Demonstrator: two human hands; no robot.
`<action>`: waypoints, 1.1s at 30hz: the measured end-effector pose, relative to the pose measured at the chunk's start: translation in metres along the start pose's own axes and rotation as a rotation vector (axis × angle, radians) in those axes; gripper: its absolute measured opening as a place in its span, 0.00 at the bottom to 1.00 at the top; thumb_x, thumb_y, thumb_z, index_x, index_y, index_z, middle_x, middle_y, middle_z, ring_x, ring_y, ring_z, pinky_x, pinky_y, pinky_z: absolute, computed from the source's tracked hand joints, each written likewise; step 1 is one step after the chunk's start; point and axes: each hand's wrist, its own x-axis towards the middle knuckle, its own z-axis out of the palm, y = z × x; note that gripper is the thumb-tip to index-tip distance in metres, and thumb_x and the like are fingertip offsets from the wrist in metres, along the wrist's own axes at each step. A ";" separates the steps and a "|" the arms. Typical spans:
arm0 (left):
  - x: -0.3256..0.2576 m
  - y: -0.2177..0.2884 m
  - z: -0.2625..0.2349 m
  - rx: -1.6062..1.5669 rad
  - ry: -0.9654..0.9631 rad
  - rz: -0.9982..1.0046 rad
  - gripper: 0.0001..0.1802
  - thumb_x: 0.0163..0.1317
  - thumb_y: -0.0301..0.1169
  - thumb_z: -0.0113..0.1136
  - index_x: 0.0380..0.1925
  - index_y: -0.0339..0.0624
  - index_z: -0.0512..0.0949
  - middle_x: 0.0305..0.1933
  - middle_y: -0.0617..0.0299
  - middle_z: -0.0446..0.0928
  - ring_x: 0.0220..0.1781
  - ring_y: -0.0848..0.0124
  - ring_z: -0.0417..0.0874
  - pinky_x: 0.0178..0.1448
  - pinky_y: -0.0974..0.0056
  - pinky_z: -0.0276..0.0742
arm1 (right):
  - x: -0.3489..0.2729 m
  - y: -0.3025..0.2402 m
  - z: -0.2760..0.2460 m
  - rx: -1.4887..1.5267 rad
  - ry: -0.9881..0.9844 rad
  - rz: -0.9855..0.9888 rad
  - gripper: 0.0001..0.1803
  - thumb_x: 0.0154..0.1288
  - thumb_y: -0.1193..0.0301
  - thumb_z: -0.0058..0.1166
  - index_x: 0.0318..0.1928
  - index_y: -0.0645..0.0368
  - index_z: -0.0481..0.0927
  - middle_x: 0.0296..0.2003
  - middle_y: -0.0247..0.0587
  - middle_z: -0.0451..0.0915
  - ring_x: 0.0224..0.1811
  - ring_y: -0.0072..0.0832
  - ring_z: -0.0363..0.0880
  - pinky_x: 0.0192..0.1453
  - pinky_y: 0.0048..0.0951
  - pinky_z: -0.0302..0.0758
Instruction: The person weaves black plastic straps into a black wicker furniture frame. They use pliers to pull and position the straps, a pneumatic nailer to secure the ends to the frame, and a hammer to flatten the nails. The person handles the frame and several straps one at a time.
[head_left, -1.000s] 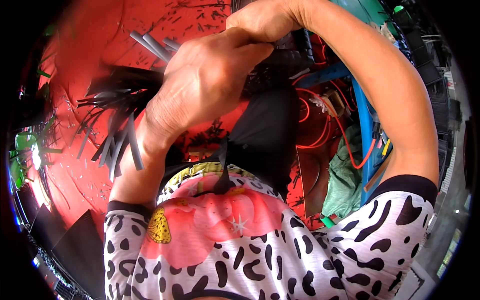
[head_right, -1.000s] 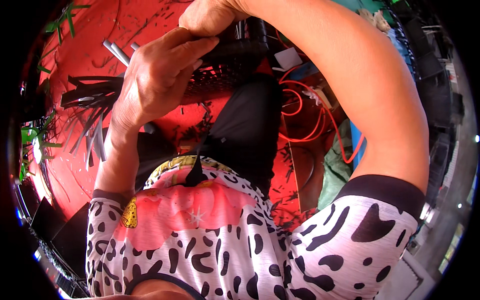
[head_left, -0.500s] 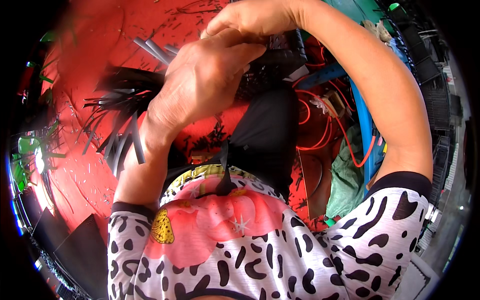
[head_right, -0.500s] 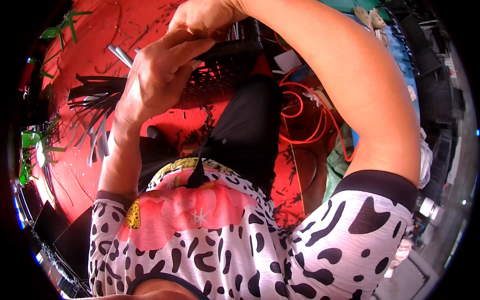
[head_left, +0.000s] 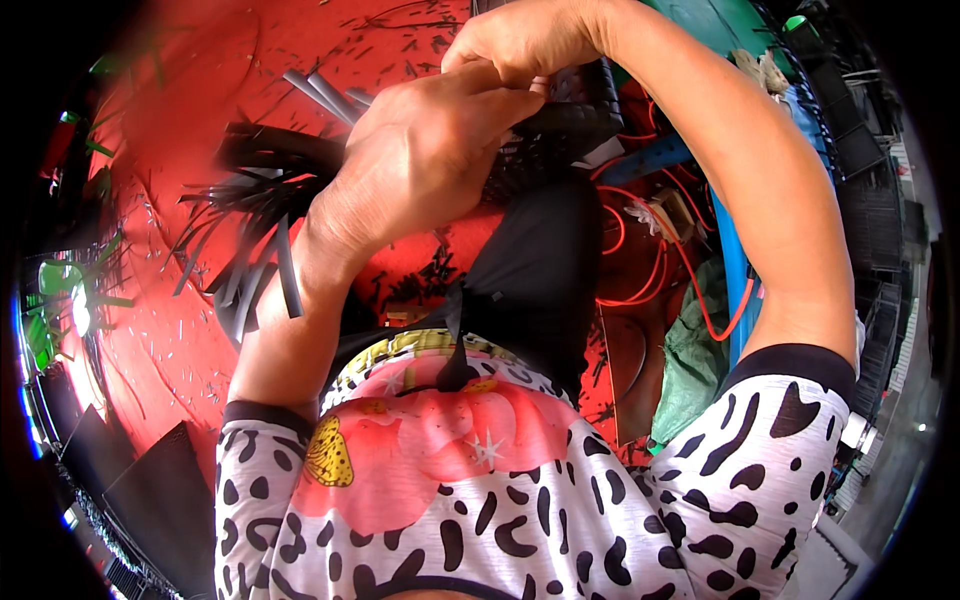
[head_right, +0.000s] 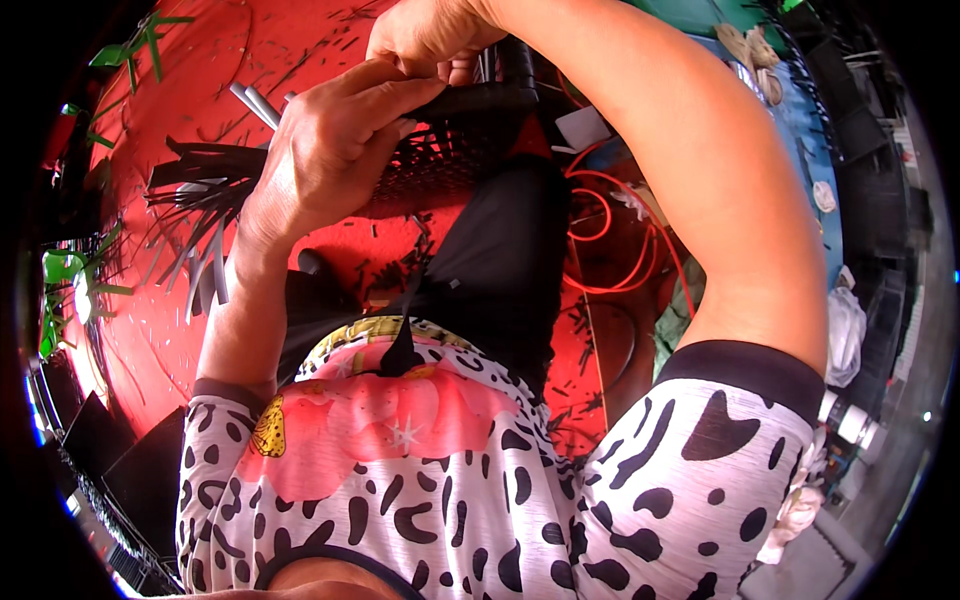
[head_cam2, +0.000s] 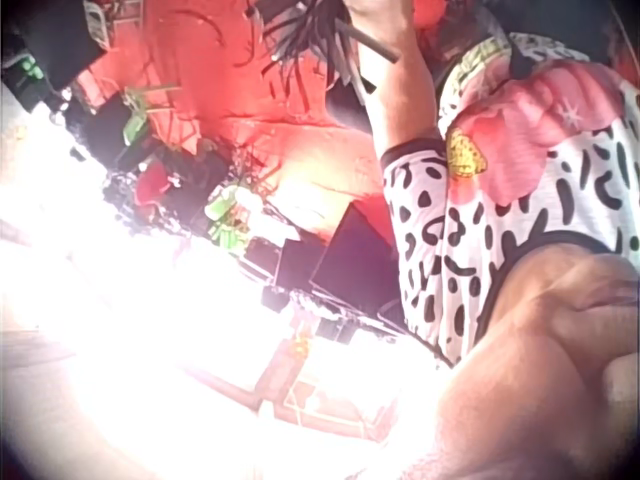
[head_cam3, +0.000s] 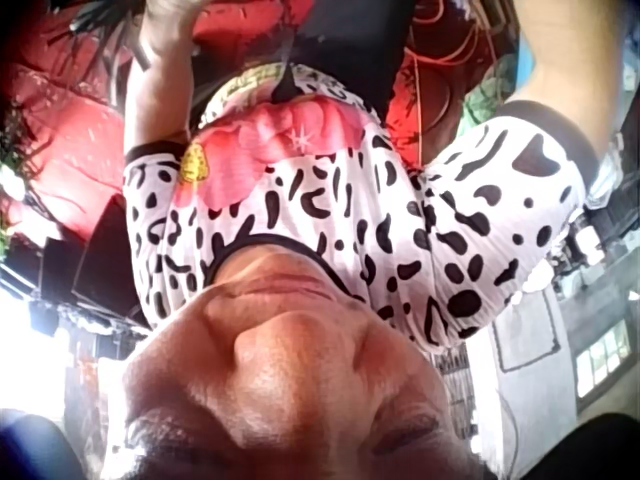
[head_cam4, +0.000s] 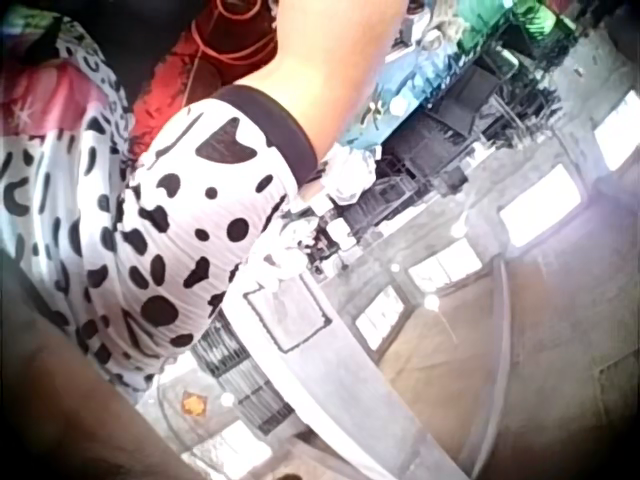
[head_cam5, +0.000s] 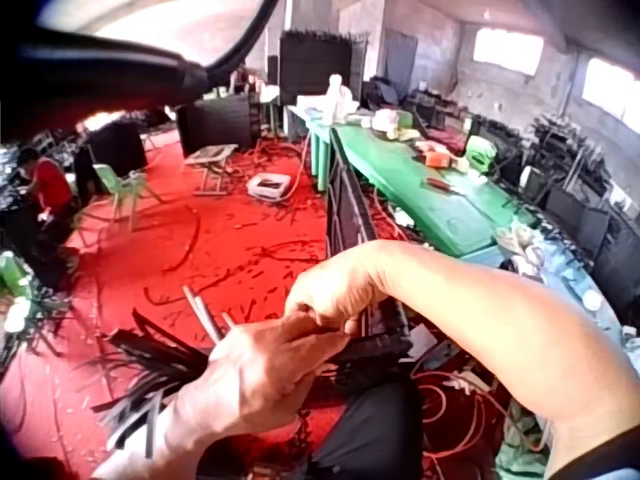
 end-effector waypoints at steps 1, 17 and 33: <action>0.000 0.000 0.000 0.001 0.000 -0.003 0.20 0.47 0.16 0.58 0.44 0.37 0.79 0.40 0.49 0.78 0.40 0.51 0.81 0.41 0.58 0.78 | -0.002 -0.001 -0.001 0.091 0.009 -0.032 0.12 0.51 0.81 0.51 0.39 0.60 0.79 0.27 0.28 0.76 0.26 0.18 0.68 0.27 0.24 0.68; 0.001 -0.004 -0.003 -0.080 0.008 0.028 0.20 0.48 0.15 0.57 0.44 0.38 0.79 0.38 0.50 0.79 0.39 0.53 0.82 0.41 0.59 0.78 | 0.015 0.010 0.004 -0.132 0.073 -0.101 0.10 0.48 0.83 0.53 0.33 0.62 0.78 0.28 0.30 0.77 0.32 0.21 0.69 0.32 0.29 0.68; 0.006 -0.004 -0.004 -0.183 -0.016 0.015 0.19 0.48 0.13 0.59 0.43 0.37 0.80 0.37 0.53 0.77 0.41 0.58 0.81 0.44 0.62 0.76 | 0.011 0.013 0.002 -0.036 -0.006 -0.268 0.24 0.43 0.87 0.55 0.46 0.62 0.76 0.40 0.37 0.79 0.43 0.26 0.71 0.45 0.30 0.70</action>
